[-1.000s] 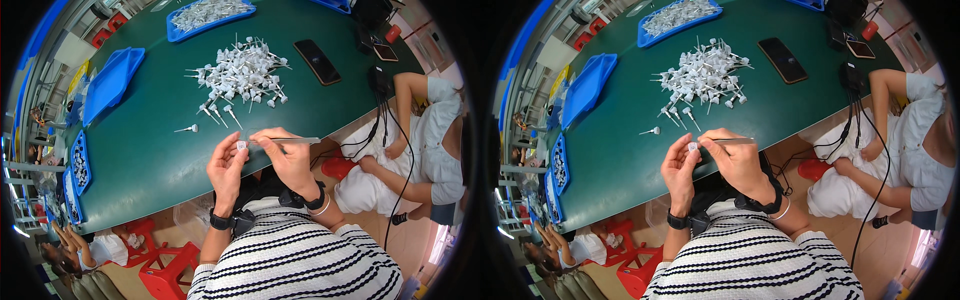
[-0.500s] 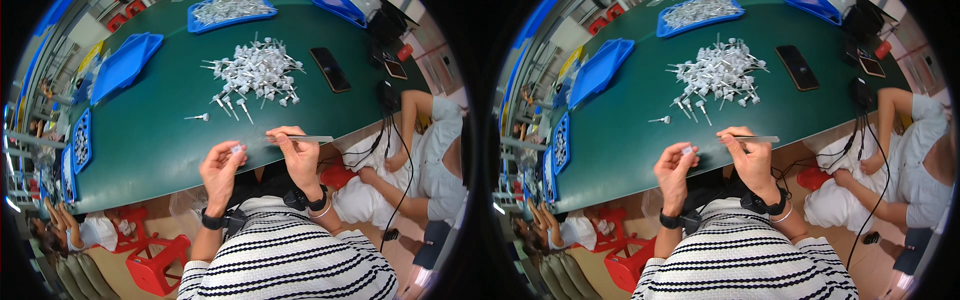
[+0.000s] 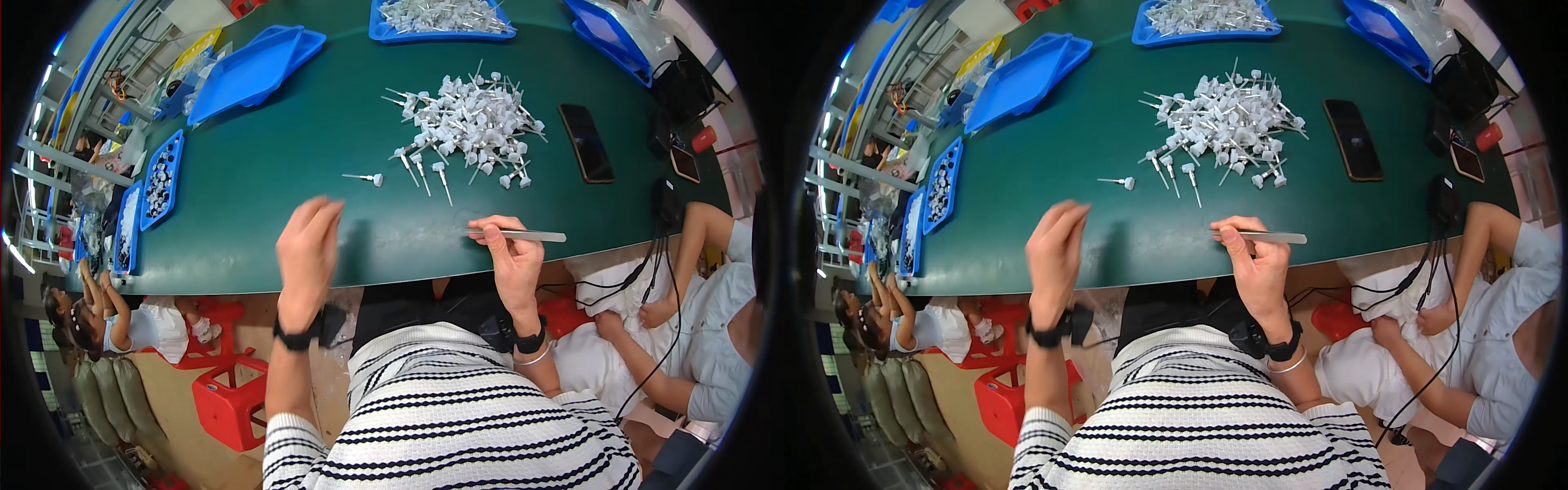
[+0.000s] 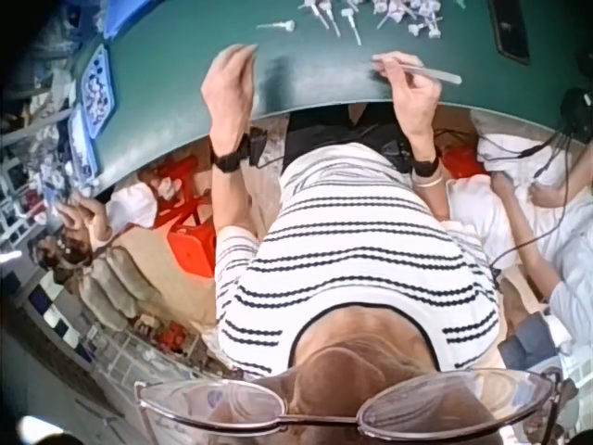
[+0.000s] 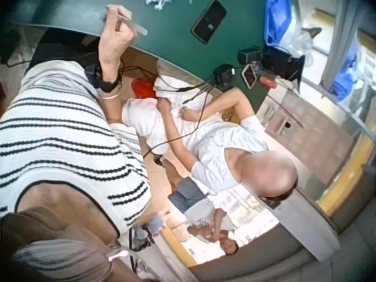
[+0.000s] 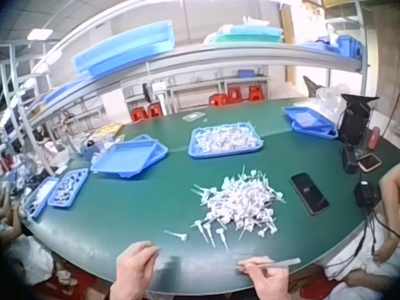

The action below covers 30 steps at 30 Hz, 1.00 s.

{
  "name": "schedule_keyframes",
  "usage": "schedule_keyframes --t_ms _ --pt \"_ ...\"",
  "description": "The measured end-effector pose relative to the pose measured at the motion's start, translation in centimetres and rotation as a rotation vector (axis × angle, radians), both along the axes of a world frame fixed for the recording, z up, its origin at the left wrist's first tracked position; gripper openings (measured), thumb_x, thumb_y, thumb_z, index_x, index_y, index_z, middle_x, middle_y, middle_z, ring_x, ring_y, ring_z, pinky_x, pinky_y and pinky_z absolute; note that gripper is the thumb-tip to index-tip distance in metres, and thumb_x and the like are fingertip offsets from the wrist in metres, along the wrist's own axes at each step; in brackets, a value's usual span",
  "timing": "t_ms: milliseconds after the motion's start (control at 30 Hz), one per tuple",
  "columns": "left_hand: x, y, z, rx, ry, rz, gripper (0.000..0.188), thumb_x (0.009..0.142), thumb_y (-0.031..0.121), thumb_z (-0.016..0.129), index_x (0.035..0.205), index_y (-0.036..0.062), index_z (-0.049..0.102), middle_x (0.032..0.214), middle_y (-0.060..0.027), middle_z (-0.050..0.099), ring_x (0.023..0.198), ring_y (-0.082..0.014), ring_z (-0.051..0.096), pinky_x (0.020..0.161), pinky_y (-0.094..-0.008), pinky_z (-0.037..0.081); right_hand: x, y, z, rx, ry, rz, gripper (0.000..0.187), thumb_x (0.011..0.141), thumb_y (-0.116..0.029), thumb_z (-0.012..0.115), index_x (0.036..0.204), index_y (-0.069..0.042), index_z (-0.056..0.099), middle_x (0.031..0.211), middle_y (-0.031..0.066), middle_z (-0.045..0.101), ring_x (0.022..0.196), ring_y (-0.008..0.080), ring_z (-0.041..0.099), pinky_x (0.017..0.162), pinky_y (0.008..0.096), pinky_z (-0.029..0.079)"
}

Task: The person uses tweezers to pick up small white plastic components from a pile on a green table and inserts a thin metal pin into each one. The person handles the parts one at a time and places the assembled units back onto the table.

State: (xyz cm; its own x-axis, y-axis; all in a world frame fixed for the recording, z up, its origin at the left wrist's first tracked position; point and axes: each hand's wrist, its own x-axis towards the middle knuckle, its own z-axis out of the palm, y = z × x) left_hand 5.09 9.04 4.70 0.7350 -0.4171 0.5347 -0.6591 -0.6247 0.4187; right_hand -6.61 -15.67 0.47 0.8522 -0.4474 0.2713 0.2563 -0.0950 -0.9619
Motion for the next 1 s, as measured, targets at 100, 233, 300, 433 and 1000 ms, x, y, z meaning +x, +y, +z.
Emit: schedule_keyframes --t_ms 100,233,300,433,1000 --pt "4.3 -3.6 -2.4 0.241 -0.114 -0.069 0.027 0.082 -0.004 0.058 0.107 -0.0016 0.065 0.110 -0.0168 0.065 0.100 -0.0344 0.064 0.082 -0.0404 0.054 -0.5 -0.2 0.1 0.007 0.026 -0.033 0.023 0.098 -0.015 0.062 0.101 0.008 0.065 0.094 0.0129 0.072 0.082 0.0182 0.071 0.076 0.0276 0.057" --pt "6.0 -4.9 -3.5 0.410 -0.008 -0.090 0.012 0.087 0.002 0.063 0.099 0.0009 0.066 0.104 -0.0128 0.067 0.090 -0.0328 0.066 0.074 -0.0412 0.053 -1.4 -0.5 -0.1 0.054 0.028 -0.052 0.022 0.099 -0.014 0.062 0.103 0.008 0.065 0.096 0.0126 0.072 0.084 0.0183 0.071 0.076 0.0284 0.058" --pt "5.3 -4.9 -3.1 0.358 0.043 -0.095 0.009 0.086 0.003 0.065 0.095 0.0017 0.066 0.097 -0.0121 0.068 0.081 -0.0315 0.066 0.068 -0.0401 0.052 -1.4 -0.4 0.2 0.047 0.012 -0.037 0.022 0.100 -0.013 0.059 0.103 0.008 0.065 0.098 0.0150 0.071 0.084 0.0202 0.071 0.077 0.0285 0.058" --pt "1.0 -4.8 -3.0 0.068 0.263 -0.074 0.008 0.085 0.006 0.072 0.091 0.0046 0.067 0.078 -0.0120 0.068 0.063 -0.0249 0.067 0.056 -0.0334 0.051 -1.1 1.1 1.6 0.107 -0.005 -0.015 0.021 0.100 -0.011 0.058 0.103 0.008 0.065 0.100 0.0157 0.070 0.086 0.0209 0.071 0.078 0.0287 0.058" --pt "-2.9 -7.1 -3.8 -0.148 0.364 -0.140 0.011 0.082 -0.002 0.068 0.092 0.0020 0.065 0.092 -0.0113 0.069 0.078 -0.0315 0.067 0.067 -0.0377 0.053 -0.2 2.7 1.2 0.179 -0.093 -0.013 0.022 0.100 -0.016 0.060 0.102 0.005 0.066 0.096 0.0087 0.072 0.084 0.0134 0.070 0.076 0.0255 0.057"
